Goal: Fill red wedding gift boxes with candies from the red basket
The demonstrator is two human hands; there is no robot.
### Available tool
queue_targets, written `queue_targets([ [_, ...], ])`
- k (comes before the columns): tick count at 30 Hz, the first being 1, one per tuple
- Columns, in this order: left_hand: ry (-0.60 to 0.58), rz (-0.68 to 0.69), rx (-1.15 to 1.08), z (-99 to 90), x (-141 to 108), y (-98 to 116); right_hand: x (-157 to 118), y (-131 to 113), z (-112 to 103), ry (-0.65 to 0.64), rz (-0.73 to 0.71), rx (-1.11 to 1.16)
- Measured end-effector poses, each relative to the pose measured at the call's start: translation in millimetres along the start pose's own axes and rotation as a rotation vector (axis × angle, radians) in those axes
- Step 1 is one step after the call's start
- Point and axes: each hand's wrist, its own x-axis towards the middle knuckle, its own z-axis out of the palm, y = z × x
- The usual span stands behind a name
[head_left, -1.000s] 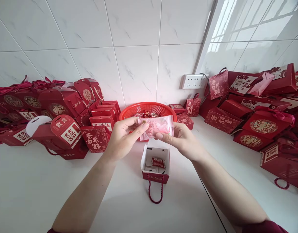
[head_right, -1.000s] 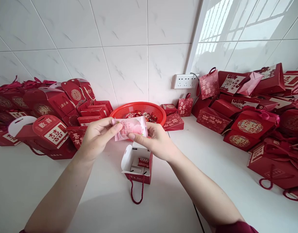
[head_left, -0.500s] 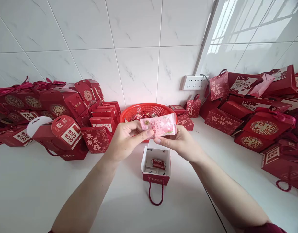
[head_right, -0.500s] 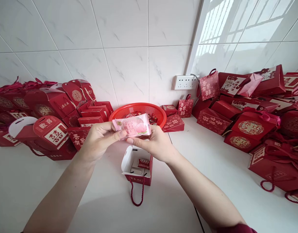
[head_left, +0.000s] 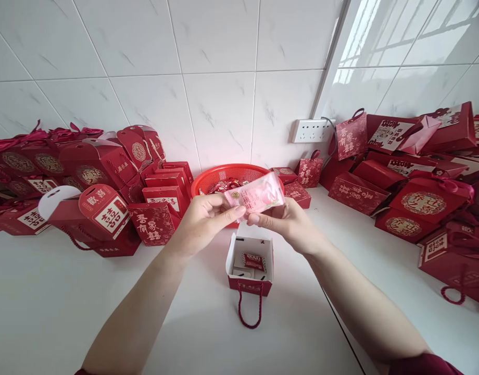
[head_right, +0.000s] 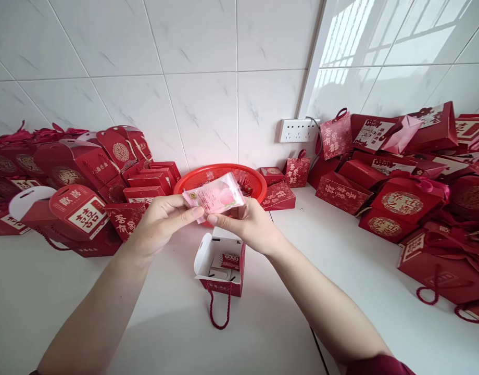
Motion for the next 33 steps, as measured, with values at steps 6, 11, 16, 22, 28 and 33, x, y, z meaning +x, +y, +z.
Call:
queue_targets([
  [6,-0.151,-0.139,0.349,-11.7,-3,14,1,-6,-19,0.198,-0.139,-0.094],
  [11,-0.113,-0.240,0.667,-23.1,-7,26,-7,-7,-33,0.076,-0.018,-0.410],
  [16,-0.011,-0.227,0.720,-28.3,-9,27,-9,-1,-24,-0.340,0.124,-0.828],
  [22,-0.067,-0.234,0.718,-28.2,-6,22,-8,4,-21,-0.177,0.146,-1.048],
  [28,-0.054,-0.248,0.773,-33.9,-2,13,-10,-2,-31,-0.116,0.061,-1.058],
  [33,-0.032,-0.288,0.918,-43.7,2,6,-6,-1,-40,-0.111,0.159,-1.215],
])
